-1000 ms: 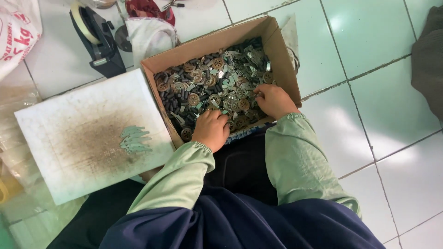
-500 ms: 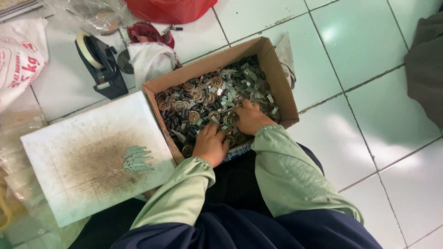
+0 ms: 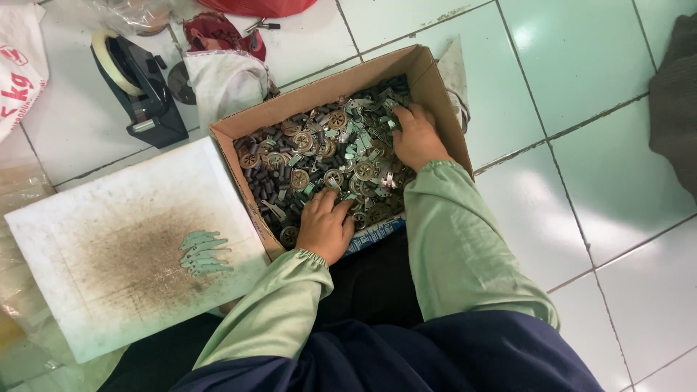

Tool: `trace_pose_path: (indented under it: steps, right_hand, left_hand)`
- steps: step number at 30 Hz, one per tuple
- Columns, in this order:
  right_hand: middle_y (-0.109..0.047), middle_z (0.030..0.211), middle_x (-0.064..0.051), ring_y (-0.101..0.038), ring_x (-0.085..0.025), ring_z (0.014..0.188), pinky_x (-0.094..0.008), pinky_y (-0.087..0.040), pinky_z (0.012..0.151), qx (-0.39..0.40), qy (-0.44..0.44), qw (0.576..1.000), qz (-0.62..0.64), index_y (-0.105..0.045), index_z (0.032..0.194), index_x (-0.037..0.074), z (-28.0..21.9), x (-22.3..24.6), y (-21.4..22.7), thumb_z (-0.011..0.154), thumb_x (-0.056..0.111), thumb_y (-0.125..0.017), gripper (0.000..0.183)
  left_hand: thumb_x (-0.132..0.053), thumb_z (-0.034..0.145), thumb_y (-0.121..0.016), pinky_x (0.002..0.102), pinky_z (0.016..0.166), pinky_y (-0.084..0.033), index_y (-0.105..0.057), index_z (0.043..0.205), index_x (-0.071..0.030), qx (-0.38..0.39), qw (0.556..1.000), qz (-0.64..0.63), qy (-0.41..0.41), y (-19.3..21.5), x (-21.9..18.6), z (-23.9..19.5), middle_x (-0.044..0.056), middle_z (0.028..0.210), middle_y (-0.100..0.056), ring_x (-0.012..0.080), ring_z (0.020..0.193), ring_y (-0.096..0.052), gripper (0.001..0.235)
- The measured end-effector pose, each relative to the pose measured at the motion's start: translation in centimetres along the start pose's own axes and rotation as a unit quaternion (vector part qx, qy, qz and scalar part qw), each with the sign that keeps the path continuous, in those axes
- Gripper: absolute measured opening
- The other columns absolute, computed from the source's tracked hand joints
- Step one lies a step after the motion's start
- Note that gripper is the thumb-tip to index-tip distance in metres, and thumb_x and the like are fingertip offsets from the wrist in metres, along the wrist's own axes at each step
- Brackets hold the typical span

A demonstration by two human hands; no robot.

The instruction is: The person sorts small metal gear-like objects from a box, places them into small plastic bags, and then puts the filled bags into a yellow container.

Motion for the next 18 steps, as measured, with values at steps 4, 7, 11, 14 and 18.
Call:
trace_pose_path:
  steps: [4, 7, 11, 14, 18]
  right_hand:
    - [-0.033, 0.160, -0.020, -0.038, -0.042, 0.143, -0.058, -0.049, 0.105, 0.041, -0.003, 0.993, -0.107, -0.035, 0.161, 0.016, 2.8, -1.2, -3.7, 0.102, 0.034, -0.052, 0.064]
    - [-0.031, 0.161, -0.017, -0.039, -0.043, 0.142, -0.058, -0.050, 0.104, 0.066, -0.009, 0.990, -0.121, -0.032, 0.162, 0.016, 2.3, -2.0, -5.5, 0.098, 0.032, -0.057, 0.071]
    - [-0.035, 0.162, -0.017, -0.036, -0.043, 0.147, -0.058, -0.046, 0.111, 0.178, 0.008, 0.983, -0.041, -0.040, 0.160, 0.016, -2.5, 0.6, -4.0, 0.102, 0.024, -0.048, 0.059]
    - [-0.041, 0.158, -0.019, -0.042, -0.042, 0.144, -0.054, -0.044, 0.113, 0.173, 0.010, 0.985, 0.021, -0.044, 0.157, 0.012, -5.6, 1.7, -0.9, 0.104, 0.018, -0.042, 0.053]
    - [-0.059, 0.138, -0.021, -0.059, -0.040, 0.126, -0.052, -0.053, 0.101, 0.053, 0.030, 0.997, 0.037, -0.055, 0.149, 0.008, -7.2, -0.1, 3.2, 0.105, 0.014, -0.046, 0.045]
  left_hand:
    - [-0.033, 0.106, -0.043, 0.054, 0.116, -0.031, -0.060, 0.138, -0.013, -0.036, 0.999, 0.001, -0.017, -1.3, 1.1, 0.1, 0.015, 0.150, -0.043, 0.0388, 0.147, -0.033, 0.041]
    - [-0.035, 0.104, -0.045, 0.055, 0.115, -0.032, -0.059, 0.138, -0.014, -0.051, 0.998, 0.012, -0.030, -1.3, 0.9, -0.1, 0.016, 0.147, -0.046, 0.0397, 0.146, -0.034, 0.043]
    - [-0.037, 0.102, -0.046, 0.056, 0.114, -0.032, -0.059, 0.138, -0.015, -0.063, 0.997, 0.026, -0.035, -1.7, 0.9, -0.1, 0.017, 0.147, -0.047, 0.0402, 0.146, -0.035, 0.044]
    - [-0.035, 0.103, -0.045, 0.056, 0.114, -0.032, -0.059, 0.138, -0.015, -0.068, 0.997, 0.029, -0.038, -1.6, 0.6, -0.8, 0.017, 0.145, -0.048, 0.0411, 0.145, -0.035, 0.043]
    - [-0.032, 0.104, -0.044, 0.057, 0.114, -0.032, -0.060, 0.137, -0.013, -0.063, 0.996, 0.035, -0.045, -0.8, 0.0, -0.6, 0.017, 0.146, -0.048, 0.0419, 0.145, -0.035, 0.041]
Point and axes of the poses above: each hand's wrist, its own z-axis towards the middle knuckle, its own y-axis out of the back of the hand, x = y × z, the point moved 6 cm from there along z, towards the middle knuckle
